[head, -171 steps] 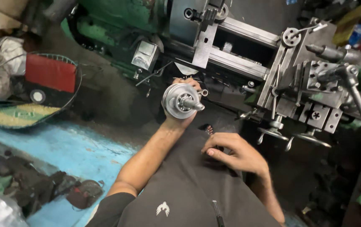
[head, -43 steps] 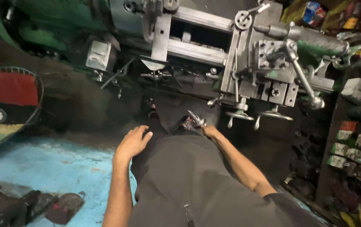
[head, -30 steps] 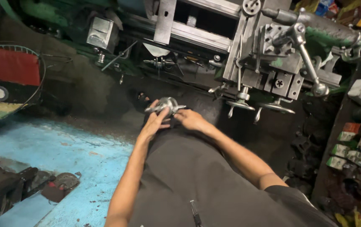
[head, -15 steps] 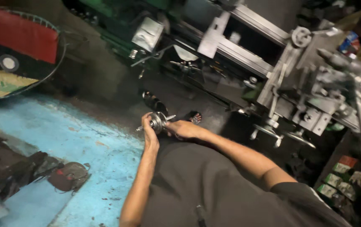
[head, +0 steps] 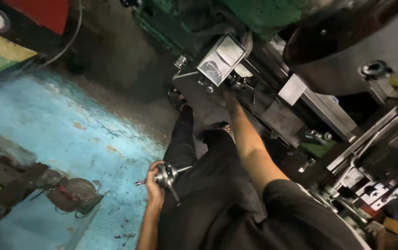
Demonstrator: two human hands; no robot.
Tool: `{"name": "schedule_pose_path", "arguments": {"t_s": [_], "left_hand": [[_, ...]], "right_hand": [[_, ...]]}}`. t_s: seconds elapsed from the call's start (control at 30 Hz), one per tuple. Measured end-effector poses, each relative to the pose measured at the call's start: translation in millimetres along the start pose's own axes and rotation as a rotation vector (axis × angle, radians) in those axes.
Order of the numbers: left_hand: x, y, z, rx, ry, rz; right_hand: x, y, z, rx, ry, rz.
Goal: The person operates a metal lathe to machine a cylindrical metal part. They mount the workpiece, engage the chuck, and use a wrench to tighten the chuck jaws. The person then operates the lathe controls and removes the finished part.
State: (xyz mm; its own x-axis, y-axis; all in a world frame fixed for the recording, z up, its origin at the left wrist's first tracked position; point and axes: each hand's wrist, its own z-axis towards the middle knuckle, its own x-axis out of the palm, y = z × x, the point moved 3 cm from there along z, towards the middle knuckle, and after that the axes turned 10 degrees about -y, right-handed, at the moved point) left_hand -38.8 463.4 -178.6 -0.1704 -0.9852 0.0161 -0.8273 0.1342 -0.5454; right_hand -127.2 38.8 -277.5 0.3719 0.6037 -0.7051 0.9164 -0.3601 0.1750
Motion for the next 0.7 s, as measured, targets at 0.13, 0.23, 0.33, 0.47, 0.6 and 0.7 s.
{"name": "schedule_pose_path", "arguments": {"t_s": [0.13,0.23,0.33,0.47,0.6,0.7], "left_hand": [[-10.4,-6.5,1.3,-0.059,-0.016,-0.107],[-4.7,-15.9,0.6,-0.047,-0.02,-0.111],[5.2,-21.1,-3.8,-0.036,-0.013,-0.123],[18.5,-25.2,-13.8,0.042,0.042,-0.076],[37.7,-26.3,-24.3,0.047,0.104,-0.137],[56.1,-26.7,-31.2,0.021,0.102,-0.149]], "right_hand": [[7.3,0.9,8.0,-0.019,-0.064,-0.03],[-4.0,-7.5,1.8,-0.009,-0.06,0.01],[-29.2,-18.1,-1.0,0.008,-0.026,0.103],[-68.7,-38.7,-5.1,0.002,0.073,0.371],[-104.9,-84.2,-44.1,0.001,0.321,0.748],[-131.0,-127.4,-89.7,-0.052,0.482,0.884]]}}
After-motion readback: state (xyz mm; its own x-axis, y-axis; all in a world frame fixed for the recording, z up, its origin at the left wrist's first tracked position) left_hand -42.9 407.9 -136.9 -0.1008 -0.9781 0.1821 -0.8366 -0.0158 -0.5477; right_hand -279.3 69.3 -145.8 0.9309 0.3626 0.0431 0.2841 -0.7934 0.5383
